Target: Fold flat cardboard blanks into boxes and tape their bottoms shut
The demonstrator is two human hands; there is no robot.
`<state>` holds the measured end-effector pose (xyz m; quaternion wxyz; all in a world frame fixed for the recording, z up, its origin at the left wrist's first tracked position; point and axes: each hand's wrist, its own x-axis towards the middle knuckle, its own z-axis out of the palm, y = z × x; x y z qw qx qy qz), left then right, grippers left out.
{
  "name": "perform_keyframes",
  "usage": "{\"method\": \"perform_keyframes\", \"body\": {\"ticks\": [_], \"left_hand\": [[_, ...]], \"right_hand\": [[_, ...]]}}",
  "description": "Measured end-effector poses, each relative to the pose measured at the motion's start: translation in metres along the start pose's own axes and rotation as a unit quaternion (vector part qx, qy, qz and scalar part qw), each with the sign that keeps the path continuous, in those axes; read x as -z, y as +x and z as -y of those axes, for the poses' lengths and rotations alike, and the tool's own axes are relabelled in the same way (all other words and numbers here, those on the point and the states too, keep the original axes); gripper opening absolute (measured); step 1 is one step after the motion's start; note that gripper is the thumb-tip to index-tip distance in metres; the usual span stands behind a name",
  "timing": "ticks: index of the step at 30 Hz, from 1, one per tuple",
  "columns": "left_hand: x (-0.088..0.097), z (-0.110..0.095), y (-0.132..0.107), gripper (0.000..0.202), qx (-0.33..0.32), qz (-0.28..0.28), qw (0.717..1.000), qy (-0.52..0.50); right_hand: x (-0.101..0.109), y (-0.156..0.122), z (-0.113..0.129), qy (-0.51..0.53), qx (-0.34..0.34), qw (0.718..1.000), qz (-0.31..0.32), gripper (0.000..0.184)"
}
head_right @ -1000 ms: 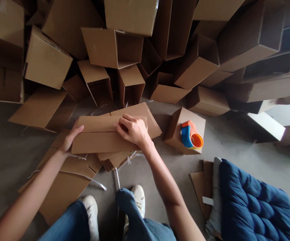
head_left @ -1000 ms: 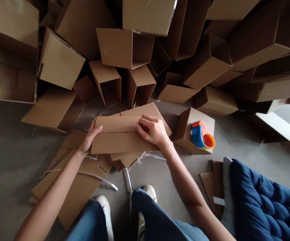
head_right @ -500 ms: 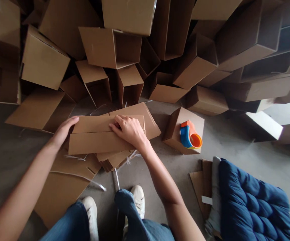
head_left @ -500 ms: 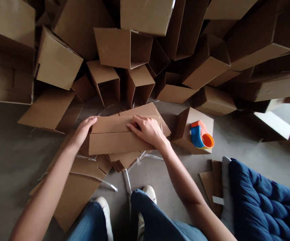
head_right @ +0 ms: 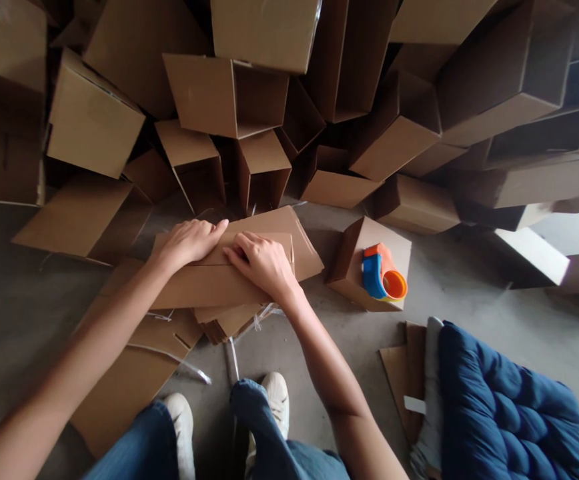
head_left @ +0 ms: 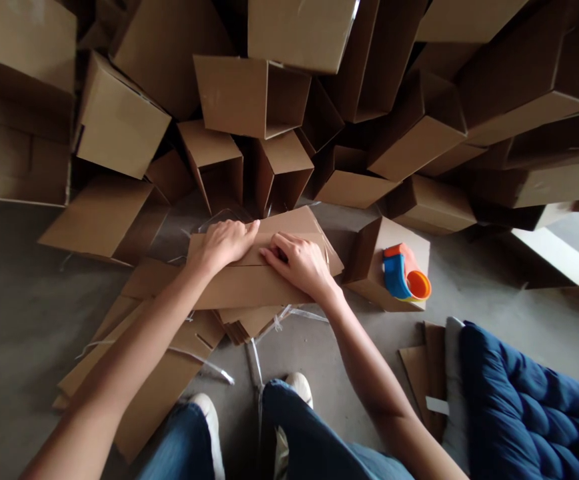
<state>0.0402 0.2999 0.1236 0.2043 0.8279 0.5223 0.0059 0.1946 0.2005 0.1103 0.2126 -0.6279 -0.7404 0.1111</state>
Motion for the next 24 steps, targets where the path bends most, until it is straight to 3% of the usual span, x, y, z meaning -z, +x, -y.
{"method": "perform_keyframes", "body": {"ticks": [2, 6, 10, 14, 18, 21, 24], "left_hand": [[-0.004, 0.002, 0.004, 0.066, -0.007, 0.026, 0.999, 0.024], [-0.004, 0.004, 0.002, 0.067, -0.019, 0.004, 0.999, 0.036], [-0.003, 0.002, -0.002, 0.063, -0.022, -0.003, 0.999, 0.041], [-0.005, 0.004, -0.001, 0.062, -0.034, -0.011, 0.999, 0.035], [-0.004, 0.009, 0.004, 0.069, -0.025, 0.019, 0.999, 0.032], [0.003, 0.016, 0.009, 0.070, -0.022, 0.074, 0.997, 0.006], [0.011, 0.027, 0.013, 0.064, -0.074, 0.155, 0.982, -0.075]], "right_hand": [[0.000, 0.000, 0.000, 0.010, -0.005, 1.000, -0.008, 0.028], [0.002, 0.000, -0.001, -0.010, 0.014, 0.998, -0.067, 0.022], [0.000, 0.000, -0.005, -0.035, -0.013, 0.991, -0.132, 0.042], [-0.006, 0.004, -0.009, -0.041, -0.029, 0.998, -0.042, 0.055], [-0.004, 0.010, -0.009, -0.047, -0.032, 0.998, 0.020, 0.062], [0.002, 0.012, -0.008, -0.052, -0.030, 0.997, 0.039, 0.065], [0.005, 0.011, -0.009, -0.048, -0.023, 0.997, 0.049, 0.063]]}}
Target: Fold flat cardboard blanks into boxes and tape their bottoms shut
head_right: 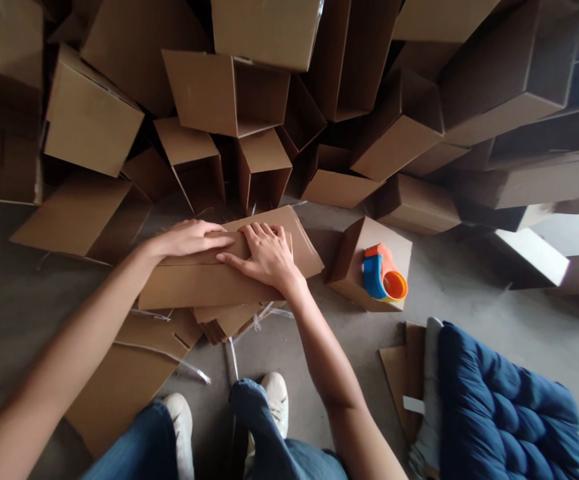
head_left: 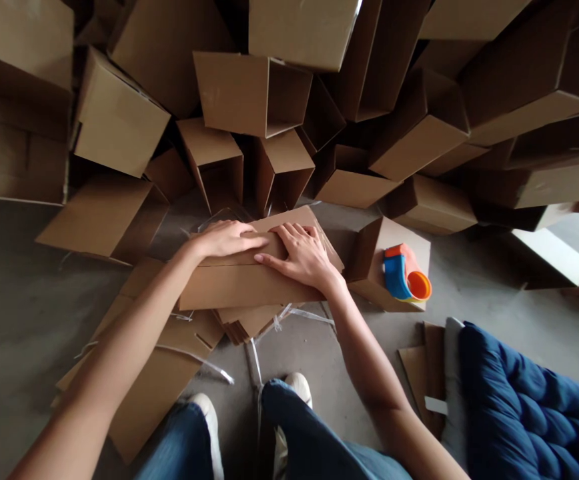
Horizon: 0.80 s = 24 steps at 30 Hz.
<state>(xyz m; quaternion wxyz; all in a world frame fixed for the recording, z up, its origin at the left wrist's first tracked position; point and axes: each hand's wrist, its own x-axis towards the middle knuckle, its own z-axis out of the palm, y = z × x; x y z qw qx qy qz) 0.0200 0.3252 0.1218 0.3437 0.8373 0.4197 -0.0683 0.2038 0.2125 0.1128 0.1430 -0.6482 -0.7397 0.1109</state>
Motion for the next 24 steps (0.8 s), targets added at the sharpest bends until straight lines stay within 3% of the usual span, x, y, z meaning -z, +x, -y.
{"method": "perform_keyframes", "body": {"ticks": [5, 11, 15, 24], "left_hand": [[0.011, 0.011, -0.003, 0.089, -0.075, 0.020, 0.992, -0.097], [0.017, 0.008, -0.005, 0.063, -0.050, 0.105, 0.984, -0.137], [0.016, 0.007, -0.003, 0.055, -0.052, 0.099, 0.986, -0.126], [0.012, 0.005, -0.004, 0.068, -0.037, 0.072, 0.995, -0.056]], "right_hand": [[0.000, -0.001, -0.002, 0.011, 0.017, 1.000, -0.013, 0.060], [-0.001, -0.003, -0.004, 0.018, 0.012, 1.000, -0.006, 0.055], [-0.004, -0.002, -0.006, 0.027, 0.001, 1.000, -0.008, 0.050], [-0.009, 0.001, -0.002, 0.019, -0.030, 0.999, -0.023, 0.039]]}}
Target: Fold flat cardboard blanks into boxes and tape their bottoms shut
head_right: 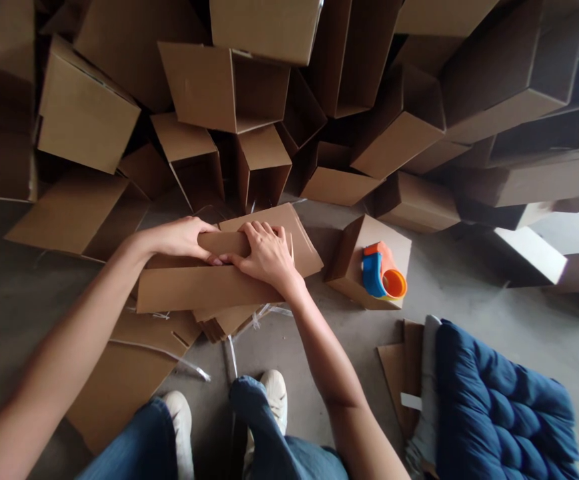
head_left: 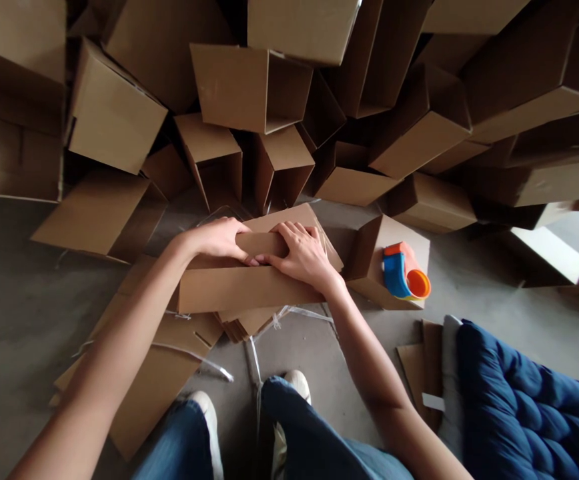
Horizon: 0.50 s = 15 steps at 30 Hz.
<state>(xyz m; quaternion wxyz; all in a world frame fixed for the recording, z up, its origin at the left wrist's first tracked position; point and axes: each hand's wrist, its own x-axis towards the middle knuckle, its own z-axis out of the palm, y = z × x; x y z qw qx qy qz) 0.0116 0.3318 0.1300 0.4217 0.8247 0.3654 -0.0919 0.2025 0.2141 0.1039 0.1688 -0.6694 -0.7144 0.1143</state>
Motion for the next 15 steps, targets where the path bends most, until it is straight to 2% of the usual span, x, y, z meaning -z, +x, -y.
{"method": "perform_keyframes", "body": {"ticks": [6, 15], "left_hand": [[-0.0007, 0.0016, 0.0007, 0.063, -0.010, -0.004, 1.000, 0.008], [0.0030, 0.0059, -0.0064, 0.075, -0.026, 0.010, 1.000, 0.013]], "right_hand": [[0.0026, -0.0022, 0.0026, -0.002, -0.004, 1.000, 0.001, 0.041], [0.0052, -0.0042, 0.0064, -0.008, 0.007, 1.000, -0.003, 0.048]]}}
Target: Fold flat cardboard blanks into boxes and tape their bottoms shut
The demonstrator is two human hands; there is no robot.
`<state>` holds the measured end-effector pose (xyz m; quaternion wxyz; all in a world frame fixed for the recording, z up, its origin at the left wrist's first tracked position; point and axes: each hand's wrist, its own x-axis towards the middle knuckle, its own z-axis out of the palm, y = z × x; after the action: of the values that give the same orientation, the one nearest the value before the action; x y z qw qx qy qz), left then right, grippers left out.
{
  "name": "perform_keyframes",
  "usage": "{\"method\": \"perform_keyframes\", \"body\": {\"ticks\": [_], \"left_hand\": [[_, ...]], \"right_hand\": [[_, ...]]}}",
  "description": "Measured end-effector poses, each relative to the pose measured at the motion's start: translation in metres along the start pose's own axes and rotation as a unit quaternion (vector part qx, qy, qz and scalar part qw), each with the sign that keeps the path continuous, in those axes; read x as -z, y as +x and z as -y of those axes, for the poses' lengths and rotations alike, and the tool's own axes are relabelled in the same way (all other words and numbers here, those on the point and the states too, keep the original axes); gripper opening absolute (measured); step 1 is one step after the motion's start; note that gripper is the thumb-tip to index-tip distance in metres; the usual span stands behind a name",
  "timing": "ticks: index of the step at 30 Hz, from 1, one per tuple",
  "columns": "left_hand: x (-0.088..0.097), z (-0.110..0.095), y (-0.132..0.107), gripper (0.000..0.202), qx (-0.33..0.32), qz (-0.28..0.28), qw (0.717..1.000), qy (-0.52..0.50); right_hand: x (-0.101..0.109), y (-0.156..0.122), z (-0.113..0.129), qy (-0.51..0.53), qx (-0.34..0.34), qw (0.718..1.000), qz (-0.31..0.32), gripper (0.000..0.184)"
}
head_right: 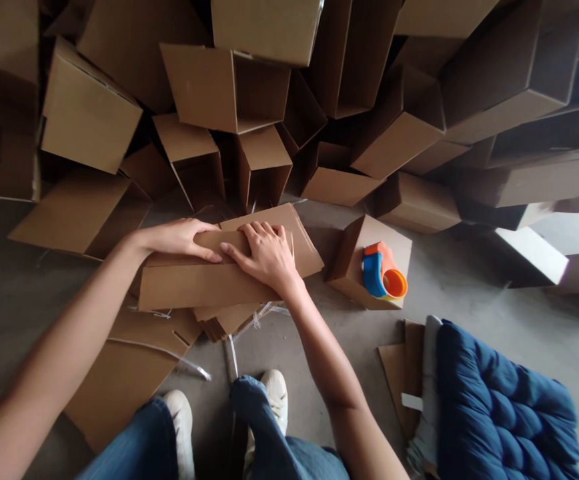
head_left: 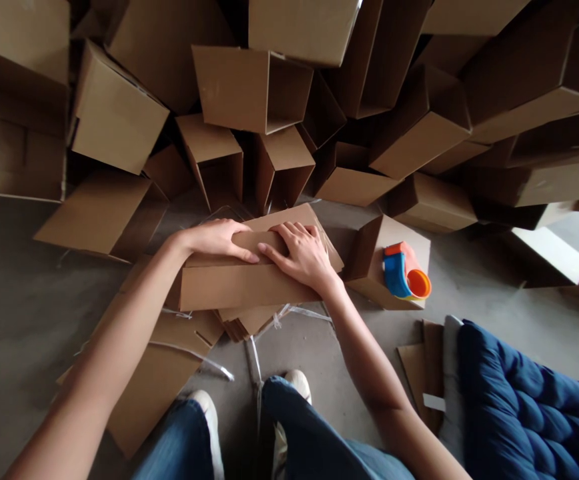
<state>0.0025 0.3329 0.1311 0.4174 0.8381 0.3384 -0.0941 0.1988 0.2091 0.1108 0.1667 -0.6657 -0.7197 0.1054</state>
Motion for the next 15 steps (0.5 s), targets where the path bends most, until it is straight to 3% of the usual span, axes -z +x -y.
{"method": "perform_keyframes", "body": {"ticks": [7, 12, 15], "left_hand": [[0.009, 0.002, 0.003, 0.088, -0.008, 0.097, 0.995, -0.031], [0.009, 0.001, 0.003, 0.091, 0.008, 0.106, 0.993, -0.049], [0.009, -0.001, 0.004, 0.092, 0.010, 0.099, 0.994, -0.039]], "right_hand": [[0.005, -0.001, -0.004, 0.021, 0.014, 0.999, 0.028, 0.055], [0.018, 0.002, -0.014, 0.042, 0.047, 0.991, 0.121, 0.076], [0.023, 0.005, -0.014, 0.046, 0.039, 0.987, 0.146, 0.084]]}}
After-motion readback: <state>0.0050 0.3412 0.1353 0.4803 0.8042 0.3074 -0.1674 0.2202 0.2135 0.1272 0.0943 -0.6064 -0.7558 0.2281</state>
